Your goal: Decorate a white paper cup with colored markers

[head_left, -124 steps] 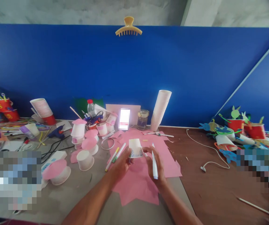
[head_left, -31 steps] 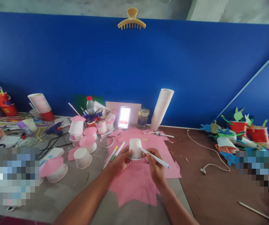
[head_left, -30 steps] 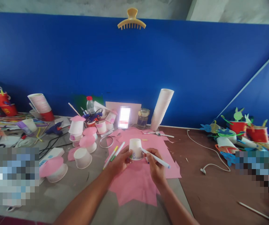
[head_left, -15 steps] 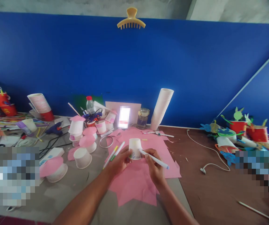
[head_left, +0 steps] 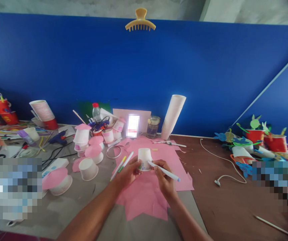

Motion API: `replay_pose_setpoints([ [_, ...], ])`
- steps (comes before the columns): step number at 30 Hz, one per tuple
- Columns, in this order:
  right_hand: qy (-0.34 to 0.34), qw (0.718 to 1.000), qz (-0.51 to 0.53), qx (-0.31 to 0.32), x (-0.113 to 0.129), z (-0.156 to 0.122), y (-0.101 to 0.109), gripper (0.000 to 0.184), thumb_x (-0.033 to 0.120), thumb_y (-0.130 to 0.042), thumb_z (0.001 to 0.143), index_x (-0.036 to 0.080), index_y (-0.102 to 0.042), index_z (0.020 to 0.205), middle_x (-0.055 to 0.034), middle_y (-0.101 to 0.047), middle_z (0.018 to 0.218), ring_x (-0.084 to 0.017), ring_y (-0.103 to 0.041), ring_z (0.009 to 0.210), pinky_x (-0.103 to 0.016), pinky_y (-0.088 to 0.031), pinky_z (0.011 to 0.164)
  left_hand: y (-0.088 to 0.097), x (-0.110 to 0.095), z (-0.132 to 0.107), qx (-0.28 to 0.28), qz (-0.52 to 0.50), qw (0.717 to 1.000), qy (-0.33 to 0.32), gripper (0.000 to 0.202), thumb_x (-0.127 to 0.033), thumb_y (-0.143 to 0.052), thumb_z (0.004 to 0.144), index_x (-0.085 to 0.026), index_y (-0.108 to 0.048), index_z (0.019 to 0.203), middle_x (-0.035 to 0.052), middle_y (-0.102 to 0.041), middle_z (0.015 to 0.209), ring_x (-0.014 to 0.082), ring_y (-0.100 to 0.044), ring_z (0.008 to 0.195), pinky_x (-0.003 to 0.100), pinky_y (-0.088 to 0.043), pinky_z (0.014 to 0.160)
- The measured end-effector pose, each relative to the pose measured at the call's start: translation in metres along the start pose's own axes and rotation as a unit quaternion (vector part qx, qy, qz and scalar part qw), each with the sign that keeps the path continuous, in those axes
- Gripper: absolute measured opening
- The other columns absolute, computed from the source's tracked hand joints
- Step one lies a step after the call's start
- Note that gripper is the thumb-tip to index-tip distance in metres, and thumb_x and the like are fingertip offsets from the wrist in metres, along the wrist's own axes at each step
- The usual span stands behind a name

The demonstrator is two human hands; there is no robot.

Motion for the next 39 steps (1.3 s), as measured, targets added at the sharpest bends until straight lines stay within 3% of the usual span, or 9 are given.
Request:
replay_pose_setpoints([
  [17,-0.145,0.979,0.125,-0.062,-0.032,0.002,0.005,0.025,0.043,-0.063,0.085,0.018,-0.062,0.089,-0.0040,-0.067,0.077,-0.018,-0.063,0.071,-0.026,-0.046,0.055,-0.004,-0.003,-0.001,-0.023,-0.015,1.000,0.013,0.048,-0.046,-0.084,0.066,-0.019,-0.066,0.102,-0.0009,-0.057,0.078,0.0079,-0.048,0.063,0.017,-0.035,0.052],
  [22,-0.107,0.983,0.129,-0.076,-0.021,0.003,0.007,0.022,0.041,-0.062,0.085,0.019,-0.063,0.086,-0.0015,-0.063,0.071,-0.016,-0.058,0.066,-0.025,-0.045,0.054,-0.001,0.000,0.002,-0.013,-0.006,1.000,0.004,0.048,-0.047,-0.082,0.068,-0.020,-0.066,0.104,-0.0001,-0.059,0.081,0.0081,-0.049,0.064,0.017,-0.034,0.053],
  [32,0.020,1.000,-0.007,0.001,0.004,-0.001,0.001,0.013,0.033,-0.056,0.091,0.022,-0.063,0.092,-0.0027,-0.062,0.080,-0.018,-0.057,0.069,-0.028,-0.045,0.057,-0.002,-0.003,0.000,-0.005,-0.001,1.000,-0.006,0.033,-0.043,-0.079,0.073,-0.021,-0.068,0.095,-0.0005,-0.057,0.080,0.0083,-0.048,0.066,0.017,-0.034,0.054],
  [39,0.045,0.999,-0.016,0.006,0.008,0.000,-0.002,0.009,0.028,-0.055,0.091,0.022,-0.062,0.092,-0.0025,-0.062,0.081,-0.018,-0.059,0.071,-0.028,-0.046,0.059,-0.001,0.000,0.002,0.008,0.009,1.000,-0.013,0.036,-0.044,-0.077,0.076,-0.020,-0.068,0.101,0.0016,-0.058,0.085,0.0089,-0.049,0.071,0.017,-0.036,0.057],
])
Point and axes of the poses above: each hand's wrist, its own z-axis towards the middle knuckle, its own y-axis out of the back of the hand, x = y × z, the point moved 4 cm from there along z, towards the middle knuckle
